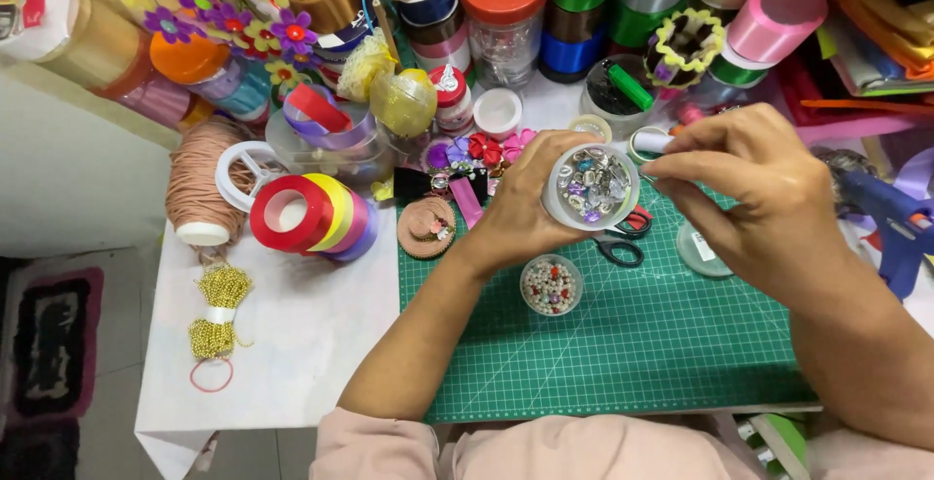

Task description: Sewing decorative beads onto a red ribbon and shaping it to create a handmade flower accessory.

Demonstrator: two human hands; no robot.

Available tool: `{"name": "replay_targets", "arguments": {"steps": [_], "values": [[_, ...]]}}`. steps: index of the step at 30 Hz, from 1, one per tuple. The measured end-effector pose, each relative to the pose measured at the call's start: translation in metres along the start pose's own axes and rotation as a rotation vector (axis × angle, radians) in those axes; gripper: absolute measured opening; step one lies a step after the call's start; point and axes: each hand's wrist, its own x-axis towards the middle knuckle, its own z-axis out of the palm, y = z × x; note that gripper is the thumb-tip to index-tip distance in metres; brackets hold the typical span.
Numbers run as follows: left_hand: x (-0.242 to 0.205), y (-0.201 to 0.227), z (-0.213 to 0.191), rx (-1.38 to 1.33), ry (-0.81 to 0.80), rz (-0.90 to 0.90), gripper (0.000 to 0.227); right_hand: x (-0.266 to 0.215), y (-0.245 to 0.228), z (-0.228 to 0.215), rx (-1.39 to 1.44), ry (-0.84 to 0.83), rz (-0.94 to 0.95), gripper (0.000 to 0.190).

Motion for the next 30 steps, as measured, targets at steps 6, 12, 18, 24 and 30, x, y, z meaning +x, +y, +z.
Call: {"name": "replay_targets", "arguments": {"steps": [6, 12, 18, 24, 30], "values": [[-0.002, 0.000, 0.007, 0.039, 0.022, -0.012, 0.070, 0.027, -0.012, 0.023, -0.069, -0.127, -0.109, 0.010], [-0.001, 0.001, 0.007, 0.036, 0.024, -0.048, 0.073, 0.032, -0.014, 0.035, -0.152, -0.113, -0.082, 0.016], [0.001, 0.000, 0.008, 0.053, 0.036, -0.032, 0.070, 0.028, -0.008, 0.039, -0.177, -0.023, -0.064, 0.020], [0.005, -0.006, 0.009, 0.065, 0.028, -0.025, 0.071, 0.026, 0.001, 0.056, -0.313, 0.022, -0.055, 0.013], [0.032, -0.022, -0.006, 0.100, 0.000, -0.018, 0.076, 0.041, 0.019, 0.063, -0.165, 0.090, -0.086, 0.012]]}}
